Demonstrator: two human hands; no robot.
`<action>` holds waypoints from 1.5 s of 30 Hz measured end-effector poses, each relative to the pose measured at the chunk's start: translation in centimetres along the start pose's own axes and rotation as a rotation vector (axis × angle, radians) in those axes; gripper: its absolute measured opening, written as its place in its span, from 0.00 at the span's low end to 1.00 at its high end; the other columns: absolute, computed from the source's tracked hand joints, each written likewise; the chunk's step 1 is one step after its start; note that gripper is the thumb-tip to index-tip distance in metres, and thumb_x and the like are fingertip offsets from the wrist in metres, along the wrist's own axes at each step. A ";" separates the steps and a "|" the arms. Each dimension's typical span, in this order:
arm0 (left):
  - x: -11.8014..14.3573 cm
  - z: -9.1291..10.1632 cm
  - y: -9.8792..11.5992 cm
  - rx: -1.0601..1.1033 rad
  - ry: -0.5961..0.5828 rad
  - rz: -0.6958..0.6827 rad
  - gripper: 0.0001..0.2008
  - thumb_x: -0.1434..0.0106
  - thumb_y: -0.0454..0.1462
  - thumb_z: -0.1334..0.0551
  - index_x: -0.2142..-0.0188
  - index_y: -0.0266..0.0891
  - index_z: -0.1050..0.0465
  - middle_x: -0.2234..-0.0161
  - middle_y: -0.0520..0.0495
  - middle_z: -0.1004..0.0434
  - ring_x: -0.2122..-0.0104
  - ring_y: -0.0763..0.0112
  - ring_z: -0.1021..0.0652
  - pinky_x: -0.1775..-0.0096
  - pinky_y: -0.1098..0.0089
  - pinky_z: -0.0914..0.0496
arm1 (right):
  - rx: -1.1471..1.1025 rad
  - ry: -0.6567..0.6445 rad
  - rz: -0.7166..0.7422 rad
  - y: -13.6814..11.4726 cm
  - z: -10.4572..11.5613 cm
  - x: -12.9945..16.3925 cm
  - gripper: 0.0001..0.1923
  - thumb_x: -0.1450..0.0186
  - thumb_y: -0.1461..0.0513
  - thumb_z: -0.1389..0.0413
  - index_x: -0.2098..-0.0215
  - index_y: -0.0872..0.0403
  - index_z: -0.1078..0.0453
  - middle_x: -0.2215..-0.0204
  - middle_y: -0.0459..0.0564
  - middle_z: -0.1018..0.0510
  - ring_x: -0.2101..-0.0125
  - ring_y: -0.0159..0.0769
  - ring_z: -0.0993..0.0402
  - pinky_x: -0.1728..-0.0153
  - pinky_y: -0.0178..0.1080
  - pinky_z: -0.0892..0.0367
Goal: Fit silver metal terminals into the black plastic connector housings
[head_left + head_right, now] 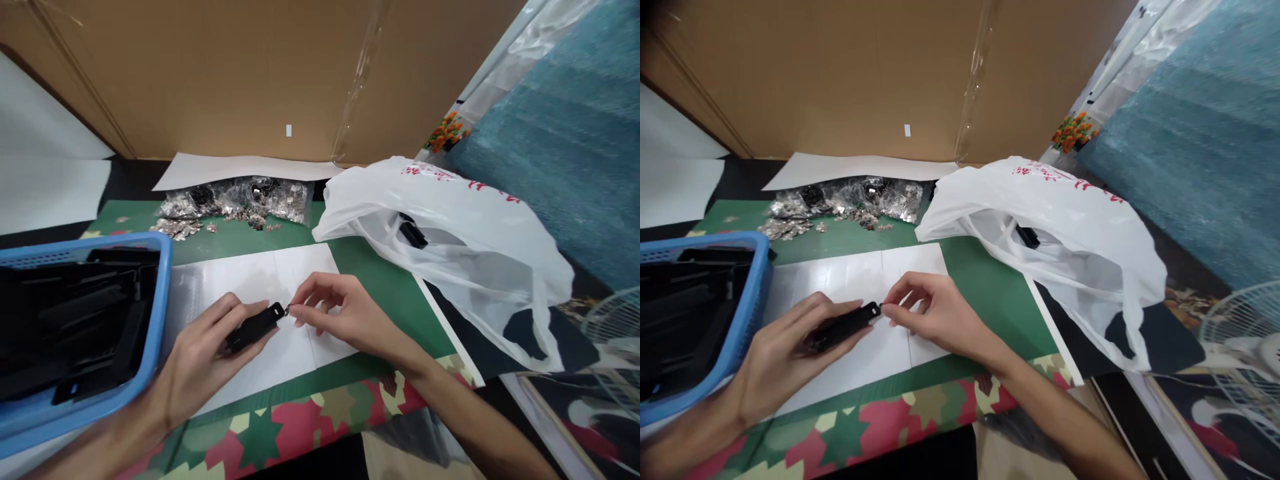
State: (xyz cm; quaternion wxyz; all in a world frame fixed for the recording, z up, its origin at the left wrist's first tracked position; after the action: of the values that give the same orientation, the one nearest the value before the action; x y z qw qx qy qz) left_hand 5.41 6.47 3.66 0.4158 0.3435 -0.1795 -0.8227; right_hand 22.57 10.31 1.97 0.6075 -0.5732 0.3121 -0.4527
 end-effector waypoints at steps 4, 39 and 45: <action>0.4 -0.4 0.2 -0.054 0.002 -0.034 0.14 0.29 0.35 0.35 0.45 0.41 0.30 0.64 0.51 0.26 0.67 0.72 0.21 0.65 0.74 0.27 | -0.094 0.011 -0.093 1.7 -0.8 0.0 0.15 0.39 0.51 0.30 0.66 0.53 0.24 0.73 0.48 0.17 0.72 0.36 0.20 0.76 0.34 0.28; 2.5 -1.0 2.0 -0.014 -0.065 -0.282 0.18 0.26 0.32 0.42 0.38 0.36 0.35 0.63 0.47 0.23 0.64 0.67 0.21 0.61 0.70 0.24 | -0.181 -0.363 -0.210 2.5 -2.2 -0.6 0.18 0.42 0.57 0.27 0.57 0.55 0.22 0.69 0.46 0.19 0.71 0.30 0.24 0.69 0.32 0.31; 2.2 -0.9 2.1 -0.036 -0.052 -0.267 0.17 0.26 0.29 0.42 0.40 0.31 0.33 0.62 0.44 0.24 0.62 0.67 0.22 0.58 0.69 0.24 | -0.229 -0.307 -0.249 3.2 -2.2 -0.5 0.17 0.41 0.55 0.27 0.58 0.56 0.20 0.72 0.47 0.17 0.71 0.30 0.22 0.69 0.30 0.30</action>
State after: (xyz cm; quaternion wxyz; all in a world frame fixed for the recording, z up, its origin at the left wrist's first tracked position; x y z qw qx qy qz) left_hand 6.28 3.46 3.38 0.3040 0.3356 -0.1280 -0.8824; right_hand 21.00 9.69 -1.52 0.5181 -0.7347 0.1923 -0.3934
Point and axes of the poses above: each hand's wrist, its own x-axis away from the middle knuckle, its own z-axis out of the back of the hand, y = z × x, the point moved 9 cm from there along -x, towards the middle knuckle
